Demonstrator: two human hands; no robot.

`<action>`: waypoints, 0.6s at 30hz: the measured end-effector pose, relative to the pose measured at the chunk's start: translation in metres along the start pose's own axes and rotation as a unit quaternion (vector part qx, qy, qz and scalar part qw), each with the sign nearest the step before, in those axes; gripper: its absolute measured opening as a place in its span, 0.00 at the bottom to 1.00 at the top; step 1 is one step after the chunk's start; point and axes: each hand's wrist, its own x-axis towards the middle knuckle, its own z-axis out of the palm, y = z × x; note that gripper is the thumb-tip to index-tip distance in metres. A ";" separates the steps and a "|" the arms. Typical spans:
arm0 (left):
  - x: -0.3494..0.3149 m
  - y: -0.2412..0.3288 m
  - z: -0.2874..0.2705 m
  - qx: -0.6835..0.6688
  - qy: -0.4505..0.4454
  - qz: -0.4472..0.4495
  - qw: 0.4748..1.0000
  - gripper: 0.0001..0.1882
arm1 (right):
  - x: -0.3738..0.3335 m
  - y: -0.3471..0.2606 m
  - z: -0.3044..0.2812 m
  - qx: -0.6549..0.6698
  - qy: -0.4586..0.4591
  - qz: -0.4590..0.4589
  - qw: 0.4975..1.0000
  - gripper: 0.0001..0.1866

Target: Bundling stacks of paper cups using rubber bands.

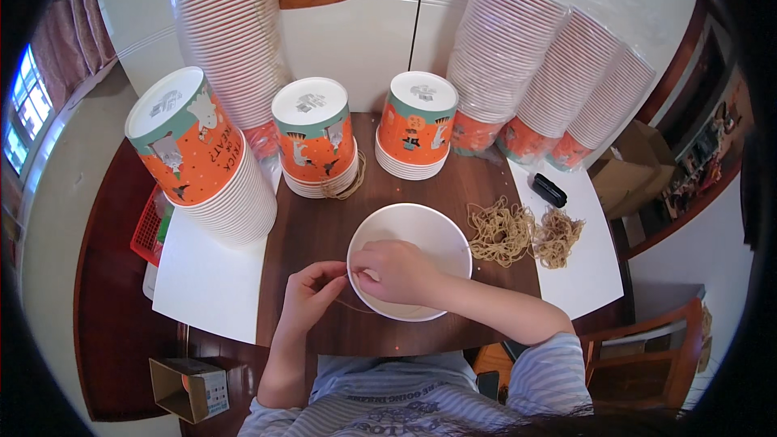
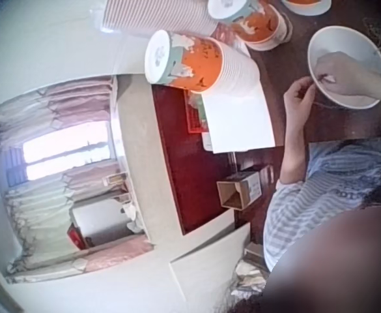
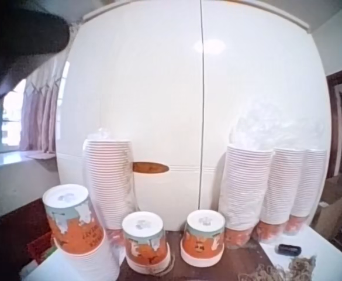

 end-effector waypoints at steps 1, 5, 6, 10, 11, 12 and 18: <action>0.000 -0.001 -0.001 -0.017 -0.007 0.006 1.000 0.09 | 0.000 0.000 0.000 0.003 0.002 0.008 1.000 0.05; -0.002 -0.001 -0.006 -0.052 -0.029 -0.017 0.998 0.12 | -0.001 0.001 -0.006 0.069 0.002 0.044 0.997 0.04; -0.003 0.000 -0.006 -0.052 -0.027 -0.016 0.998 0.12 | -0.001 0.000 -0.009 0.069 0.001 0.042 0.997 0.04; -0.008 0.003 -0.009 -0.123 -0.063 -0.067 0.988 0.12 | 0.001 0.000 -0.019 0.199 -0.040 0.095 0.975 0.03; -0.010 0.003 -0.011 -0.150 -0.079 -0.078 0.982 0.11 | 0.001 0.002 -0.020 0.245 -0.059 0.112 0.961 0.02; -0.012 0.003 -0.011 -0.151 -0.078 -0.076 0.983 0.11 | 0.001 0.004 -0.020 0.244 -0.059 0.110 0.962 0.02; -0.020 0.018 -0.010 -0.322 -0.117 -0.065 0.937 0.08 | 0.004 0.007 -0.027 0.505 -0.106 0.158 0.842 0.04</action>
